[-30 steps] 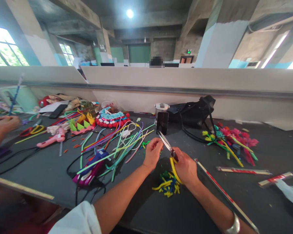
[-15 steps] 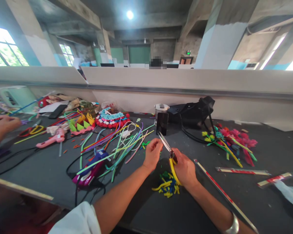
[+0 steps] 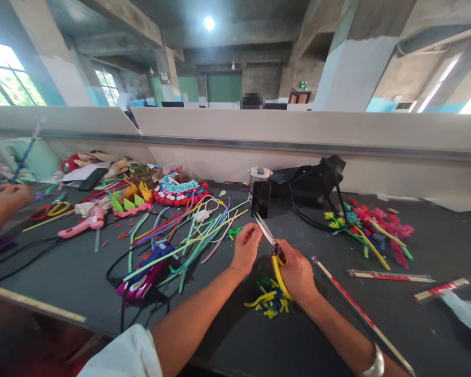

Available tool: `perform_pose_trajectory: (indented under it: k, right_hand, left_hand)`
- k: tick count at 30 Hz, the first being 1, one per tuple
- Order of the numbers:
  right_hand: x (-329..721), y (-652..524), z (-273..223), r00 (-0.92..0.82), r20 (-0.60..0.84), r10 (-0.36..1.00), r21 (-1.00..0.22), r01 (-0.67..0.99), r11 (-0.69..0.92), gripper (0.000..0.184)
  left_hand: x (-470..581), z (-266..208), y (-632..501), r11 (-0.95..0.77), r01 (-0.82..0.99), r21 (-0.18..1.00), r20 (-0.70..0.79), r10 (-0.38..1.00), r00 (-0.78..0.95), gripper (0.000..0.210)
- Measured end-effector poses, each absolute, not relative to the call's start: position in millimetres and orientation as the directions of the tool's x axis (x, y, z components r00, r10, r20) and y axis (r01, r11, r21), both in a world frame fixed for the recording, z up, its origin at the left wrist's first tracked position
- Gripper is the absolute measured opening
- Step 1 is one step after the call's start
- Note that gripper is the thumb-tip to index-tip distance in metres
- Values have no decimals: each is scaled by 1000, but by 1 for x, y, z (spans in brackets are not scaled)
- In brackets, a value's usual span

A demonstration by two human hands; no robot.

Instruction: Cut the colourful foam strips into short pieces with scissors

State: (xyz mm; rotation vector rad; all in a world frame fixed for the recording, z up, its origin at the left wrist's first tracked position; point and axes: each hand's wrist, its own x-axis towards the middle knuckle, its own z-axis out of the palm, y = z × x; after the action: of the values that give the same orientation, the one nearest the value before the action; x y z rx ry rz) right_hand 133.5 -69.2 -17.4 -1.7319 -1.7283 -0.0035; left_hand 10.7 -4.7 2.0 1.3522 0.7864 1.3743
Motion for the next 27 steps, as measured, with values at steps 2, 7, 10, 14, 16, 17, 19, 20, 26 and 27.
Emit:
perform_pose_trajectory:
  k: [2, 7, 10, 14, 16, 17, 19, 20, 26, 27]
  right_hand:
    - [133, -69, -18, 109, 442, 890, -469, 874, 126, 20]
    - [134, -67, -21, 105, 458, 882, -421, 900, 111, 25]
    - [134, -67, -21, 93, 470, 878, -411, 903, 125, 27]
    - [133, -68, -18, 107, 442, 891, -464, 877, 126, 23]
    - [133, -68, -19, 107, 433, 895, -489, 862, 133, 21]
    - [133, -68, -19, 105, 431, 896, -497, 856, 139, 21]
    - [133, -68, -20, 97, 431, 897, -509, 847, 153, 21]
    - [133, -67, -21, 94, 434, 896, -511, 844, 159, 21]
    - [133, -67, -23, 90, 448, 889, -467, 872, 147, 21]
    - [133, -67, -23, 93, 451, 887, -462, 875, 144, 21]
  left_hand:
    - [11, 2, -5, -274, -223, 936, 309, 940, 142, 18]
    - [12, 1, -5, -248, -256, 934, 293, 944, 153, 16]
    - [13, 1, -5, -246, -264, 933, 293, 943, 157, 16]
    - [13, 0, -5, -244, -260, 934, 289, 945, 152, 16]
    - [13, 0, -5, -238, -259, 936, 284, 947, 154, 17]
    - [12, 0, -5, -237, -259, 936, 282, 947, 155, 17]
    - [12, 0, -5, -233, -259, 937, 280, 947, 158, 18]
    - [12, 0, -5, -232, -259, 938, 278, 947, 159, 18]
    - [13, 0, -6, -217, -270, 938, 265, 951, 157, 16]
    - [13, 0, -6, -219, -273, 937, 268, 951, 156, 16]
